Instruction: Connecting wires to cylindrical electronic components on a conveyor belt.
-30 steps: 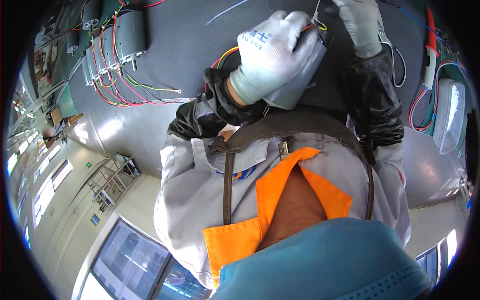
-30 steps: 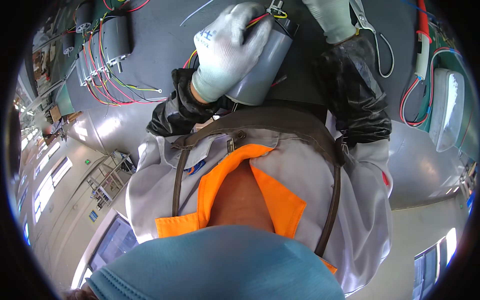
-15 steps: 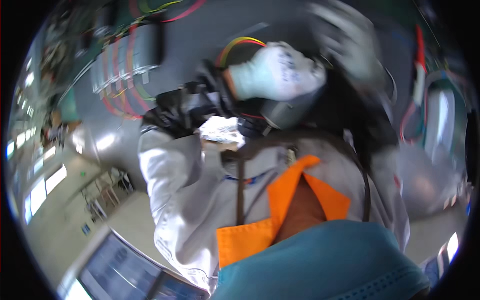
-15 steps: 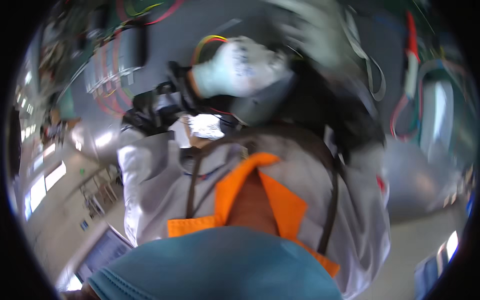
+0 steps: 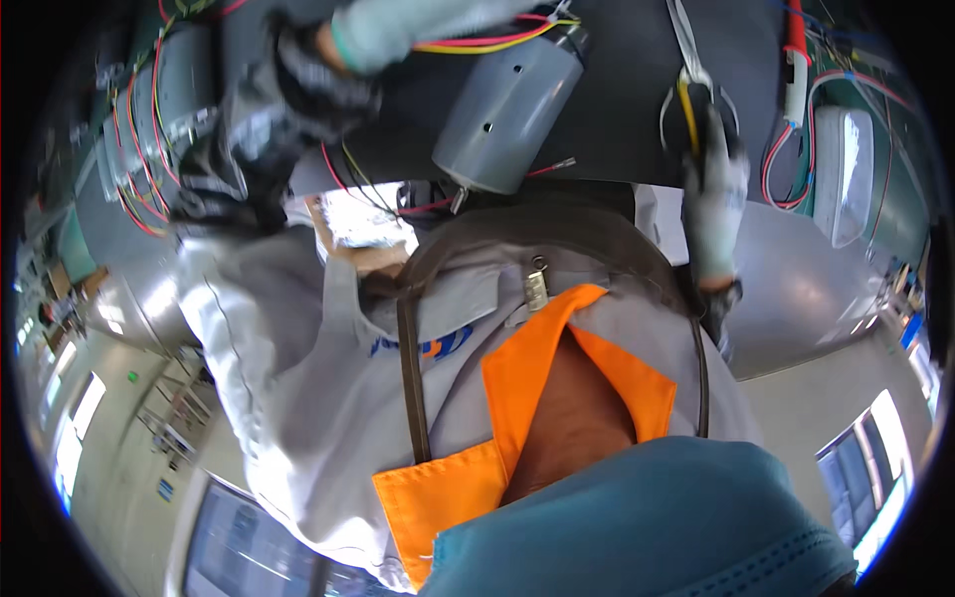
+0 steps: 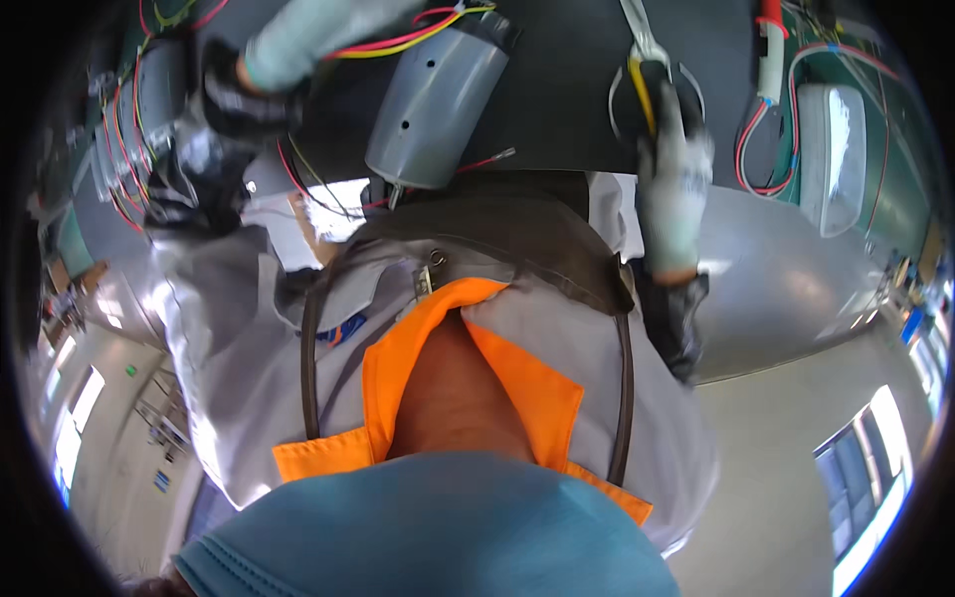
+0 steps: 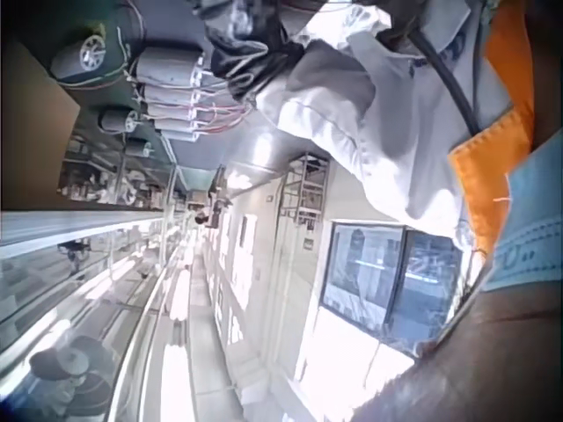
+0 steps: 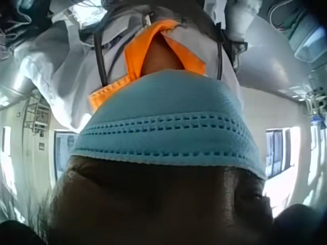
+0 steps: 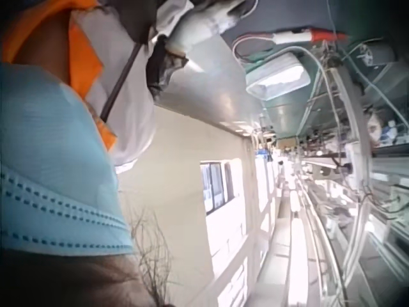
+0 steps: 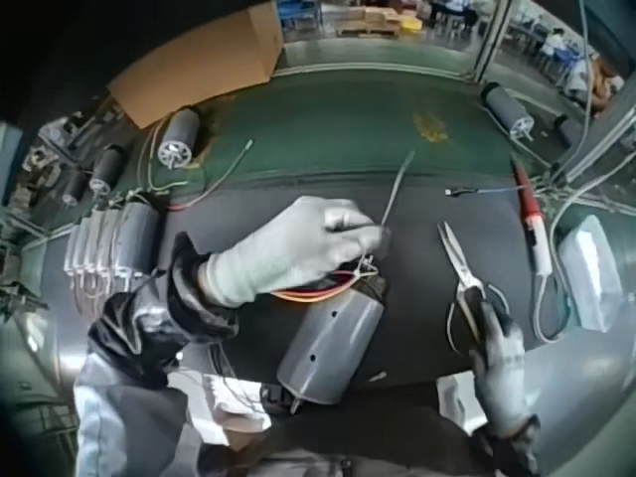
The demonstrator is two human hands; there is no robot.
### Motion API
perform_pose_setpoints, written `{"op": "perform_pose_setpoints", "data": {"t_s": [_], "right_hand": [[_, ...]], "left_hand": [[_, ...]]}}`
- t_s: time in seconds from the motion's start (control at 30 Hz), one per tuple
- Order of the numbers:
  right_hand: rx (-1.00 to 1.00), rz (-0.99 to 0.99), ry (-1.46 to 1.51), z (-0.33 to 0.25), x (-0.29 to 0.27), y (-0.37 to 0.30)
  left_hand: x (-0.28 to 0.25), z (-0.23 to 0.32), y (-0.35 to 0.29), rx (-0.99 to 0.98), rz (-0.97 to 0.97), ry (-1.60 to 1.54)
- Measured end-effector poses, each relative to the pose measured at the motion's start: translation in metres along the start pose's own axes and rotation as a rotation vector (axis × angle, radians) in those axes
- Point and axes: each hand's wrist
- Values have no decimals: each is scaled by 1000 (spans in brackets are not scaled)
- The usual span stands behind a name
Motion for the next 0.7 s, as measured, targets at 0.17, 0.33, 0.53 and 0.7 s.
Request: {"op": "perform_pose_setpoints", "data": {"t_s": [0.17,0.33,0.53,0.7], "right_hand": [[72,-158,-118,15,-19,-35],[289,-436,959,29,-52,25],[-35,-793,989,2,-41,104],[-103,-769,958,-27,-54,100]], "left_hand": [[-4,-52,-9,310,40,-498],[-10,-40,-27,334,186,-24],[-1,-32,-27,181,270,-526],[2,-20,-26,110,182,-595]]}}
Point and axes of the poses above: each hand's wrist, its own y-axis towards the middle knuckle, its own x-axis out of the palm, z = x × y, and after that the axes turned 10 degrees about -y, right-handed
